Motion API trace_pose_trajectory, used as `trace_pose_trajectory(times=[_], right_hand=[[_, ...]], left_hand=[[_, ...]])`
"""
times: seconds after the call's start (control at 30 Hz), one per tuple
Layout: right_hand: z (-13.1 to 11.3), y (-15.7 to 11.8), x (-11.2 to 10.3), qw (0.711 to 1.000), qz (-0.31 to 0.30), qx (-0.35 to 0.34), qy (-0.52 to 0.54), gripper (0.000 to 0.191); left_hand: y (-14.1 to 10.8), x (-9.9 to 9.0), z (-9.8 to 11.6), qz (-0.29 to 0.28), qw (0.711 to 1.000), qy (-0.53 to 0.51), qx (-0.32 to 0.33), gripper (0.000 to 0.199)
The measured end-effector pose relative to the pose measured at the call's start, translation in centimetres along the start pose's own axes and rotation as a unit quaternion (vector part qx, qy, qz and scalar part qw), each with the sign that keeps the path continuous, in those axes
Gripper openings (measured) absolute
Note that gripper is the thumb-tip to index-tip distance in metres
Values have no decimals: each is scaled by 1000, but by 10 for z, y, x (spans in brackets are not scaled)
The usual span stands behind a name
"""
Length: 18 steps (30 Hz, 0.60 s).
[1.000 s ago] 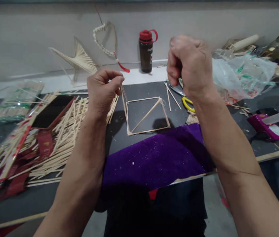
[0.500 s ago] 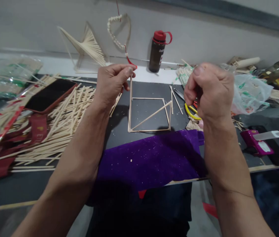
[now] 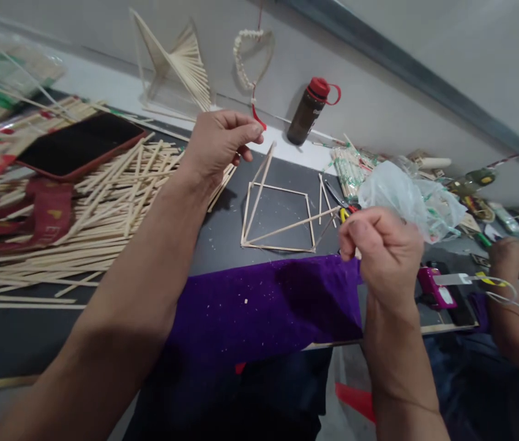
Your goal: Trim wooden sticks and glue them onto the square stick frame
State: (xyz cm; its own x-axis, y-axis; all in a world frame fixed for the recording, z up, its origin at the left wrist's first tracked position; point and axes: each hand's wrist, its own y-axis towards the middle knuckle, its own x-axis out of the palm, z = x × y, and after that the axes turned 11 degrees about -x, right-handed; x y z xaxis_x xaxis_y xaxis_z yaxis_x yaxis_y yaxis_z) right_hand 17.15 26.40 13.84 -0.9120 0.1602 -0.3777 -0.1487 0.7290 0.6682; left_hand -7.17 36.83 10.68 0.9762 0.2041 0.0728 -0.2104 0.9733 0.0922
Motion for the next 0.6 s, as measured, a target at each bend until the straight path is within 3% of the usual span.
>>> trace_pose_trajectory(times=[0.2,0.37,0.6], right_hand=[[-13,-43,25,984,-173,50,15,10],[-9,-58,53,943,-330,-39,3,9],[0,-75,77,913,-394,-101,-23,12]], left_hand=[[-3,0,6,-21,1000,-17,8,11],[-3,5,3,-68,996,-5,52,10],[-8,25,0,-39,994,55,81,13]])
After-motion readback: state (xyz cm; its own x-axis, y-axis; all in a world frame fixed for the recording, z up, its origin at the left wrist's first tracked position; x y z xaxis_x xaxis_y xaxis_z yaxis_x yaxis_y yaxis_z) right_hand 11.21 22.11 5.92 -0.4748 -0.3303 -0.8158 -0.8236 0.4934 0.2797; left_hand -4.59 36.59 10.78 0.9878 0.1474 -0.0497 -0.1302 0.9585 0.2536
